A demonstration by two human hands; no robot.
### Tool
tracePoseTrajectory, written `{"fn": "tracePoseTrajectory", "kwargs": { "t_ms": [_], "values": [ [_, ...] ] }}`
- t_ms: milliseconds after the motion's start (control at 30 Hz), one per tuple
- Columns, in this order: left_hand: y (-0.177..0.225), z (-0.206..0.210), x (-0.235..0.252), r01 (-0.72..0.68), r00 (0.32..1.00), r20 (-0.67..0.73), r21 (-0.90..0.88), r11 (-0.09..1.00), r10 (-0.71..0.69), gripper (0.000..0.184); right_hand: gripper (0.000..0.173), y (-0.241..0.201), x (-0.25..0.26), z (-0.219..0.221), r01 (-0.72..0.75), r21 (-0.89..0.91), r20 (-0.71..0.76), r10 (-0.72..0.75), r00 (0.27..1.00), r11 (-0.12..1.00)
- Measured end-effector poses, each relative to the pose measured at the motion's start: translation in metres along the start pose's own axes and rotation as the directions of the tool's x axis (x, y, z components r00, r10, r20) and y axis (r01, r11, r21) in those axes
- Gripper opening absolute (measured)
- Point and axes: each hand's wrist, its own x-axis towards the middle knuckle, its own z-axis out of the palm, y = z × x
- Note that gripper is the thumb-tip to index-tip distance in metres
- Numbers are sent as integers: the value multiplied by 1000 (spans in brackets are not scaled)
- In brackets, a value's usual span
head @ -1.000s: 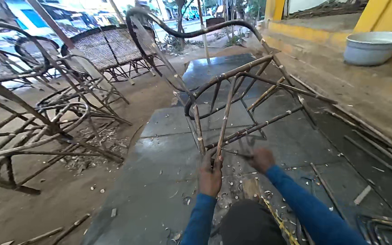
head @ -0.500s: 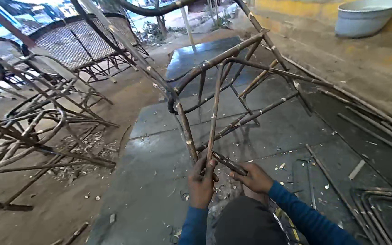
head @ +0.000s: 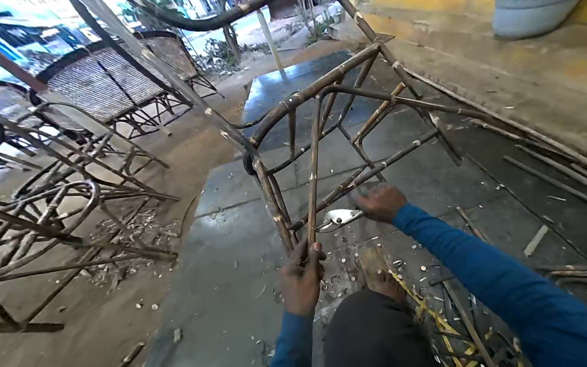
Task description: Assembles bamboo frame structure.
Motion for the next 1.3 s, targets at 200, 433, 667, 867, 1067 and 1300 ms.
{"fn": "tracePoseTrajectory", "kwargs": {
  "t_ms": [200,433,667,867,1067,1300],
  "values": [
    [4,0,2,9,1000,5,-30,1000,-9,31,30,33,48,22,158,-86,-196,-172,965,984],
    [6,-22,2,22,999,-35,5,1000,-22,34,53,-93,-27,10,-751,503,770,175,614,427],
    [-8,-6,-7,-137,976,-127,281,950,179,33,56,-150,-66,30,-768,632,761,267,591,-103],
    [-11,-8,5,-260,913,-86,629,733,398,33,65,-141,-83,71,-919,333,856,341,389,213],
    [5,-38,34,-165,962,-103,516,840,252,35,69,-133,-202,85,-990,-18,810,582,66,138],
    [6,-29,21,-156,974,-82,435,887,212,47,58,-110,-261,48,-977,-116,819,574,7,177]
  ]
}}
